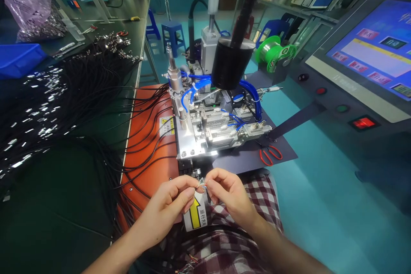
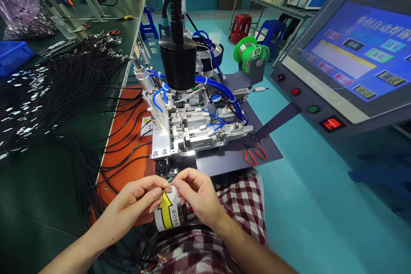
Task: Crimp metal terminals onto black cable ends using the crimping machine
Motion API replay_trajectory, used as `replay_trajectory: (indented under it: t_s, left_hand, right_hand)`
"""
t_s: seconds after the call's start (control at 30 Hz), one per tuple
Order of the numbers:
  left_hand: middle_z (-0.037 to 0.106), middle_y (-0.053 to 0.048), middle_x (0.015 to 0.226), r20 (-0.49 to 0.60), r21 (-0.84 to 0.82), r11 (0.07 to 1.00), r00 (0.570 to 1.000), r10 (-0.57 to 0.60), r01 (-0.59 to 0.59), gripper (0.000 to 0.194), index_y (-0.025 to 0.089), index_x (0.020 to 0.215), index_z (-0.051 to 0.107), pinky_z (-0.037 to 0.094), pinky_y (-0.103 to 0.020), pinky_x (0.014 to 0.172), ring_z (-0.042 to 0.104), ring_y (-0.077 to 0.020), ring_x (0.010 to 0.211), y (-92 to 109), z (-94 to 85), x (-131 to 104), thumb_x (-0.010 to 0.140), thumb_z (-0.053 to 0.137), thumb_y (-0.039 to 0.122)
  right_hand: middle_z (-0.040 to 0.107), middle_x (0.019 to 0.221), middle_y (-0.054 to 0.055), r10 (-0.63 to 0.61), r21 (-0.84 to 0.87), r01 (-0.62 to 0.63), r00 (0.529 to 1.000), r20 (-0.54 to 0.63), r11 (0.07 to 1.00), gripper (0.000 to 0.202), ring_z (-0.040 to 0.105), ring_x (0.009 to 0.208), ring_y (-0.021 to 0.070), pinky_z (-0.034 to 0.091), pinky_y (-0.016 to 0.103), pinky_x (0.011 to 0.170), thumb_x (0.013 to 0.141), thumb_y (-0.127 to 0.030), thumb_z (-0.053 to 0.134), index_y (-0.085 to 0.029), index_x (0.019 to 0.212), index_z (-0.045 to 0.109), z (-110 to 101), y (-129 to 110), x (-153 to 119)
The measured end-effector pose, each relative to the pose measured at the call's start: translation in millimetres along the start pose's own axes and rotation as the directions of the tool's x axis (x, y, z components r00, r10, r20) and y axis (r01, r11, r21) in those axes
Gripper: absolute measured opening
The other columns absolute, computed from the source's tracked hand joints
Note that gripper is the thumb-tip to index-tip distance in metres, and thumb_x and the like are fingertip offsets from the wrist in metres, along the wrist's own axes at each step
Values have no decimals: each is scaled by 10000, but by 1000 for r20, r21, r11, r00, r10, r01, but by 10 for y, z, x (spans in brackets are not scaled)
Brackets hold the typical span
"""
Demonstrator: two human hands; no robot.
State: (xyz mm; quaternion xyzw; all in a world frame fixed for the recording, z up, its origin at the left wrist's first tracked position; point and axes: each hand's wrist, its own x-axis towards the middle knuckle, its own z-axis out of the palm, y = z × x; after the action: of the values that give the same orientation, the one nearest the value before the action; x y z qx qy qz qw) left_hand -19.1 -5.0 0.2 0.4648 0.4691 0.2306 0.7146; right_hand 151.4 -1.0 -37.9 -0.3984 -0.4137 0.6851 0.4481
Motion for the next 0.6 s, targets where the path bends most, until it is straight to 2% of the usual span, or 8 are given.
replay_trajectory:
  t_s: [0.17,0.33,0.47,0.6]
  left_hand:
    - [385,51,625,-29,43,999,999,20,-19,232,193,972,592,222,-153,438,288,-63,529,-9,3,-14,895,466,372]
    - [530,14,732,-48,134,989,997,68,-61,194,205,953,605,255,-153,414,356,-66,530,-11,10,-20,879,495,346]
    - [511,21,679,-73,165,982,991,111,-97,180,192,900,612,264,-153,404,352,-69,514,-6,28,0,870,508,336]
    - [445,41,613,-121,220,970,983,136,-107,183,181,861,614,280,-154,405,345,-67,496,-20,51,2,866,510,333]
  right_hand:
    - [472,577,-60,-45,-4,45,998,-45,999,186,395,455,44,316,175,440,855,-326,570,-170,761,532,44,83,-44]
    - [394,535,-82,25,51,-27,999,43,998,222,293,428,41,246,177,410,874,-344,537,-177,738,484,26,83,-34]
    - [320,538,-90,62,33,-65,995,84,997,225,225,446,50,179,191,405,872,-357,533,-178,749,471,-10,38,-29]
    - [372,592,-65,32,-153,-21,997,67,988,203,313,493,68,262,203,450,886,-336,505,-180,758,480,-41,-50,-39]
